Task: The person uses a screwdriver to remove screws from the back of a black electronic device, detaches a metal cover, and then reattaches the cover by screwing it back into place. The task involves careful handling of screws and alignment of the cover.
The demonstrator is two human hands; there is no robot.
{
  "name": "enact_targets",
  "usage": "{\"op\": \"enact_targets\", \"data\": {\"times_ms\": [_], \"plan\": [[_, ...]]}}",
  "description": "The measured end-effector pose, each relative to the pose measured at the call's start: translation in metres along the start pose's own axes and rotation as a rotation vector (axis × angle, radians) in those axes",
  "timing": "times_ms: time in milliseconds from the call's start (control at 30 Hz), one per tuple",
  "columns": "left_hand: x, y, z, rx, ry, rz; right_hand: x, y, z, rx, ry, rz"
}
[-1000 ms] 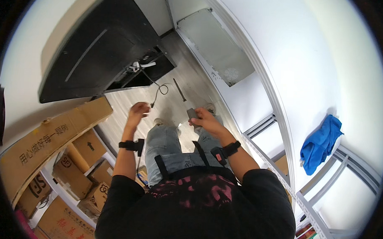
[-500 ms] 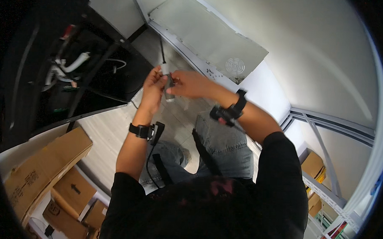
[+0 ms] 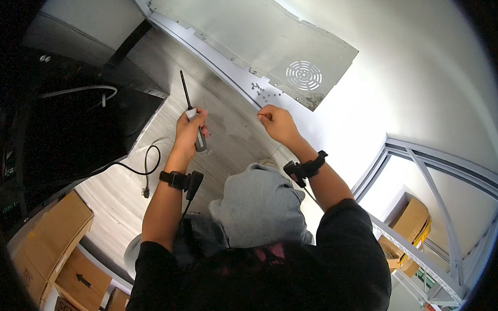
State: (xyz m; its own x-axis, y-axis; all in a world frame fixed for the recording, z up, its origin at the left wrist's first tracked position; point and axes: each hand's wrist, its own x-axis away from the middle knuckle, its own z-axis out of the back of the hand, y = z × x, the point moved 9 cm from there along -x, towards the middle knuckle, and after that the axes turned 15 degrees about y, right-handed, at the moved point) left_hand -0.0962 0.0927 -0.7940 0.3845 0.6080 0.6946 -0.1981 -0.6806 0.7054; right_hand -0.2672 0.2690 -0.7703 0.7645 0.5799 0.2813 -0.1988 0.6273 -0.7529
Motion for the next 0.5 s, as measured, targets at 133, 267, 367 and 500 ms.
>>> {"op": "enact_targets", "data": {"times_ms": [133, 267, 367, 500], "plan": [[-0.007, -0.027, 0.0, -0.025, -0.006, 0.053, -0.023, 0.017, 0.011, 0.24, 0.367, 0.115], [-0.011, -0.053, 0.01, -0.065, 0.025, 0.088, -0.036, 0.03, 0.017, 0.266, 0.586, 0.196], [-0.011, -0.061, 0.014, -0.096, 0.025, 0.091, -0.039, 0.04, 0.019, 0.25, 0.617, 0.214], [-0.012, -0.066, 0.015, -0.11, 0.047, 0.096, -0.052, 0.026, 0.012, 0.242, 0.695, 0.366]]}}
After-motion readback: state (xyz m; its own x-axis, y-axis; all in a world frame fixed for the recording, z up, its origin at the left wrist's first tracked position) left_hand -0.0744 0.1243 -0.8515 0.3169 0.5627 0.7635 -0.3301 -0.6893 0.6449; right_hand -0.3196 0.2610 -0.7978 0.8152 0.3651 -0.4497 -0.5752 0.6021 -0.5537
